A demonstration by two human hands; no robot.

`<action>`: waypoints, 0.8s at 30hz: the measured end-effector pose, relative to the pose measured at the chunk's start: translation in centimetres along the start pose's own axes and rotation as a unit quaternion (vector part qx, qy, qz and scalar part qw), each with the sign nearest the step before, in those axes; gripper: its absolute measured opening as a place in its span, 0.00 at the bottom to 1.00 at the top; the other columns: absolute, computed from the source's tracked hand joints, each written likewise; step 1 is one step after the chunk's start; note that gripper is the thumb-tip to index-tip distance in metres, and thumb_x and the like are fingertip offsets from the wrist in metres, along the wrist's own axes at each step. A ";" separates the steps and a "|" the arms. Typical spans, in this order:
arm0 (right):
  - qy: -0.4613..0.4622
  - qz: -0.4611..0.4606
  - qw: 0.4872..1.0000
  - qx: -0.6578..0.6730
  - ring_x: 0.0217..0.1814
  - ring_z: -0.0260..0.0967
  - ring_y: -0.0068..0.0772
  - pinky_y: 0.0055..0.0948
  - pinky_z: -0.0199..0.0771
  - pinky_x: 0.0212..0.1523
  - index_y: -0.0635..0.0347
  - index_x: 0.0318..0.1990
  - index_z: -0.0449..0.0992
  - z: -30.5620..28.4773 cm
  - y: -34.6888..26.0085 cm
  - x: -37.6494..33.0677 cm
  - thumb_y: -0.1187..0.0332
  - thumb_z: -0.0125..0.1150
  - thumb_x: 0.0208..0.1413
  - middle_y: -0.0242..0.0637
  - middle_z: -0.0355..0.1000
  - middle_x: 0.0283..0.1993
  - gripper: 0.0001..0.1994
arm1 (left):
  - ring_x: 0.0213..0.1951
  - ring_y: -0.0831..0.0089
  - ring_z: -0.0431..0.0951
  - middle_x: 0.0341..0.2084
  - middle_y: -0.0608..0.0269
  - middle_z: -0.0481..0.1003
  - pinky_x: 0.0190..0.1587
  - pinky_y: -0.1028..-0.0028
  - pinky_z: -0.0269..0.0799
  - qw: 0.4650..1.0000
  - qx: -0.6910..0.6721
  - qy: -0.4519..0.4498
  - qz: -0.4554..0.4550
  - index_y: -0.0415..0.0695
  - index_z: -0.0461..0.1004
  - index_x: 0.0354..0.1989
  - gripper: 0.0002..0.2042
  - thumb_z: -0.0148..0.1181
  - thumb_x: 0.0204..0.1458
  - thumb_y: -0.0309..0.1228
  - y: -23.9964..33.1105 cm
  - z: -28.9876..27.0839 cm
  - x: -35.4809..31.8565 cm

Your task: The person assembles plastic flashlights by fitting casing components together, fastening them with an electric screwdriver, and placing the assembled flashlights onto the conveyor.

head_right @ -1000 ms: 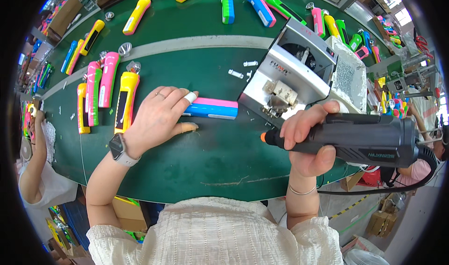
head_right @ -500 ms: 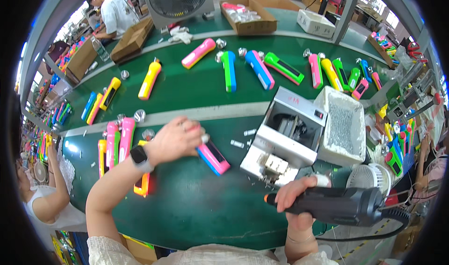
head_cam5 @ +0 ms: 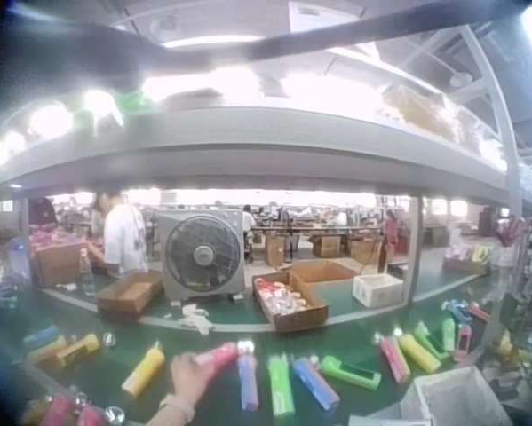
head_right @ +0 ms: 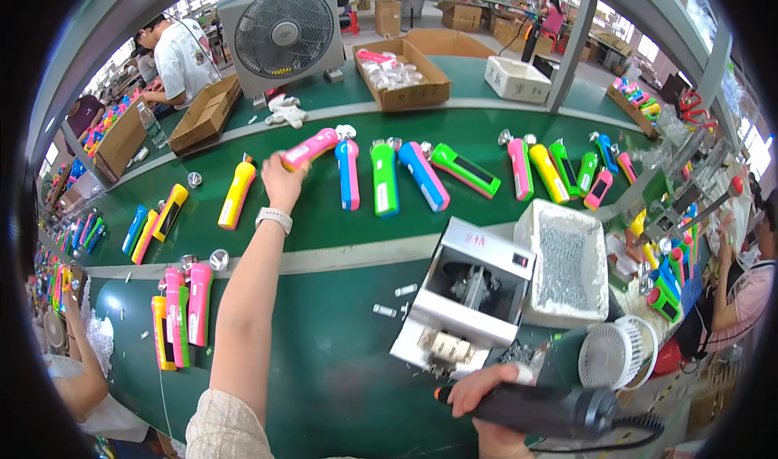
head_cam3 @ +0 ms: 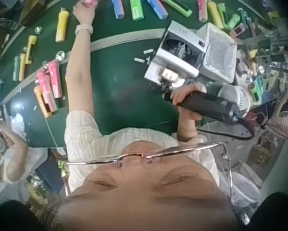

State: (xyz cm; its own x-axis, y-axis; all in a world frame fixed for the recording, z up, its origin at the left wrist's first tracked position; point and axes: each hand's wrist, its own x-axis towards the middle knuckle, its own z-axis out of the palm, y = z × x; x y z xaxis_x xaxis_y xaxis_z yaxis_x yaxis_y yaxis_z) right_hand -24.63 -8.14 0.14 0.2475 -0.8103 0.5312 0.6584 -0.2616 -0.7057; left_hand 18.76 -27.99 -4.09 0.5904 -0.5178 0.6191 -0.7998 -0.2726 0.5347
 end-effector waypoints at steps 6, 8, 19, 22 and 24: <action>0.038 0.062 0.995 -0.068 0.24 0.64 0.29 0.29 0.69 0.23 0.54 0.58 0.60 0.9 -1.1 2.4 0.36 0.57 0.47 0.33 0.64 0.24 0.39 | 0.39 0.55 0.71 0.36 0.55 0.70 0.41 0.62 0.68 0.943 -0.108 -0.129 0.288 0.39 0.68 0.38 0.22 0.69 0.38 0.36 9.3 -14.3 -6.9; 0.003 0.039 0.995 -0.087 0.21 0.62 0.27 0.27 0.67 0.23 0.54 0.59 0.57 1.4 -2.1 3.2 0.31 0.53 0.46 0.32 0.63 0.24 0.42 | 0.38 0.57 0.72 0.36 0.57 0.70 0.40 0.64 0.69 0.893 -0.047 -0.263 0.362 0.40 0.69 0.39 0.24 0.70 0.35 0.39 10.6 -18.1 -12.2; 0.016 -0.016 0.979 -0.202 0.20 0.61 0.23 0.25 0.64 0.25 0.61 0.56 0.58 3.4 -0.4 8.1 0.40 0.43 0.59 0.34 0.63 0.25 0.32 | 0.42 0.61 0.71 0.40 0.59 0.72 0.44 0.64 0.66 0.856 -0.083 -0.386 0.333 0.41 0.71 0.48 0.28 0.67 0.37 0.40 10.1 -23.9 -24.3; 0.001 0.026 0.996 -0.083 0.19 0.59 0.22 0.24 0.64 0.26 0.61 0.58 0.56 3.3 -0.4 7.5 0.39 0.40 0.59 0.32 0.60 0.23 0.34 | 0.41 0.62 0.72 0.40 0.60 0.72 0.42 0.66 0.68 0.847 -0.081 -0.415 0.321 0.42 0.73 0.45 0.25 0.68 0.36 0.38 9.2 -23.9 -24.4; -0.037 0.026 0.999 -0.015 0.18 0.59 0.22 0.25 0.65 0.24 0.58 0.60 0.54 4.0 0.1 5.5 0.34 0.42 0.55 0.30 0.61 0.23 0.38 | 0.40 0.64 0.72 0.39 0.62 0.72 0.40 0.68 0.68 0.851 -0.096 -0.417 0.305 0.43 0.74 0.43 0.24 0.69 0.35 0.37 9.1 -23.8 -24.5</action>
State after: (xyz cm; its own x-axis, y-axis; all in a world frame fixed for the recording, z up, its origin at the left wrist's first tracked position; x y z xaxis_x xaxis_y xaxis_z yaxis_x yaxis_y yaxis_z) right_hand -20.38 -10.52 4.81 0.3330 -0.7822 0.5267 0.6221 -0.2375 -0.7461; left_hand -0.42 1.49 -0.73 -0.2749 -0.9327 0.2337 -0.8505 0.3492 0.3934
